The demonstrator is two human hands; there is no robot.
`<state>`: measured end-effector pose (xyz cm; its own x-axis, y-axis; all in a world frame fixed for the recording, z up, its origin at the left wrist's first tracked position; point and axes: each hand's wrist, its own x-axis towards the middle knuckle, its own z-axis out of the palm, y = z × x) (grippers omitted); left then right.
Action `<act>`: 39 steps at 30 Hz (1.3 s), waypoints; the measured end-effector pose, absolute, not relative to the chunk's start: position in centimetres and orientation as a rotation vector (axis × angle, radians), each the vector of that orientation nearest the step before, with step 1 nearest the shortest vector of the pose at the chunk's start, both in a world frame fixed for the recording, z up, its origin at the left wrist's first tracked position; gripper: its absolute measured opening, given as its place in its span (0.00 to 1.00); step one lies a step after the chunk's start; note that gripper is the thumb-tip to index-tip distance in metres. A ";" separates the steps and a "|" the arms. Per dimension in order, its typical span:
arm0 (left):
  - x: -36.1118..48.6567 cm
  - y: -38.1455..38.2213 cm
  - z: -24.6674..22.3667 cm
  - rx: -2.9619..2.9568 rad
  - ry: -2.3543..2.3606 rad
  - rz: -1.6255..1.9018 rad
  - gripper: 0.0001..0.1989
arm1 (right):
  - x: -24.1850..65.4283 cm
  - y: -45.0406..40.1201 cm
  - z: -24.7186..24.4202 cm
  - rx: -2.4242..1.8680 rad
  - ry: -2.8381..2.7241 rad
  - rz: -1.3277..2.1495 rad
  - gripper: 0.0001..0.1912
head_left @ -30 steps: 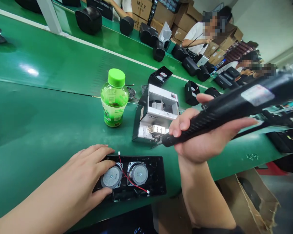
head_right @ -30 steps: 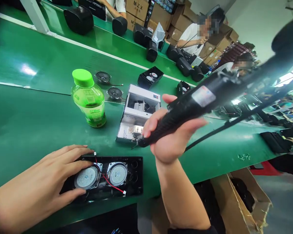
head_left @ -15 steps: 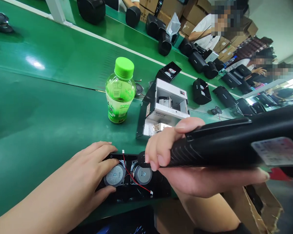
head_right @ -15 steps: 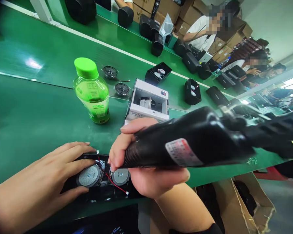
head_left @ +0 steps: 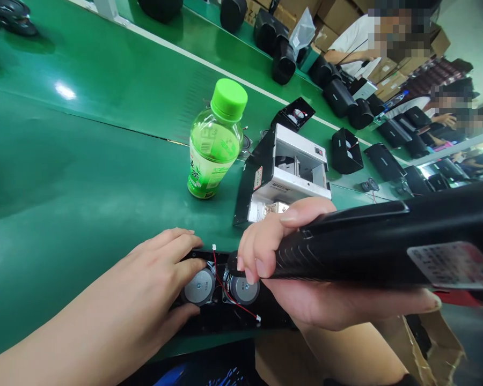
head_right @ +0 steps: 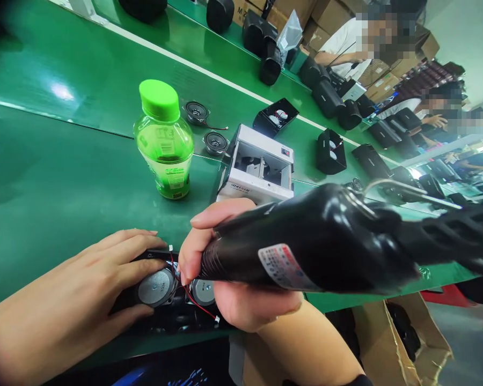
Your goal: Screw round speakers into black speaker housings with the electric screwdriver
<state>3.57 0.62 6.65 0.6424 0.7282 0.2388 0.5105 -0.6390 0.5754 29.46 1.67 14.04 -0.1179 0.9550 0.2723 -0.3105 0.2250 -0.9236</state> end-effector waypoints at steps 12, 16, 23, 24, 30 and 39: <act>3.9 0.7 7.2 2.385 1.000 0.565 0.19 | 29.6 1.7 13.9 -0.679 -1.144 1.326 0.34; 3.9 0.5 7.1 2.374 0.999 0.557 0.19 | 29.5 1.8 13.7 -0.668 -1.129 1.310 0.34; 3.8 0.2 6.9 2.385 0.987 0.625 0.21 | 29.3 1.8 14.0 -0.708 -1.120 1.313 0.33; 3.7 0.3 6.9 2.380 0.978 0.623 0.21 | 29.3 1.8 14.0 -0.714 -1.123 1.315 0.32; 3.5 0.5 6.4 2.368 0.983 0.621 0.20 | 29.4 1.9 14.0 -0.714 -1.109 1.336 0.32; 3.6 0.6 6.5 2.414 0.967 0.628 0.19 | 28.8 2.1 13.5 -0.661 -1.109 1.294 0.33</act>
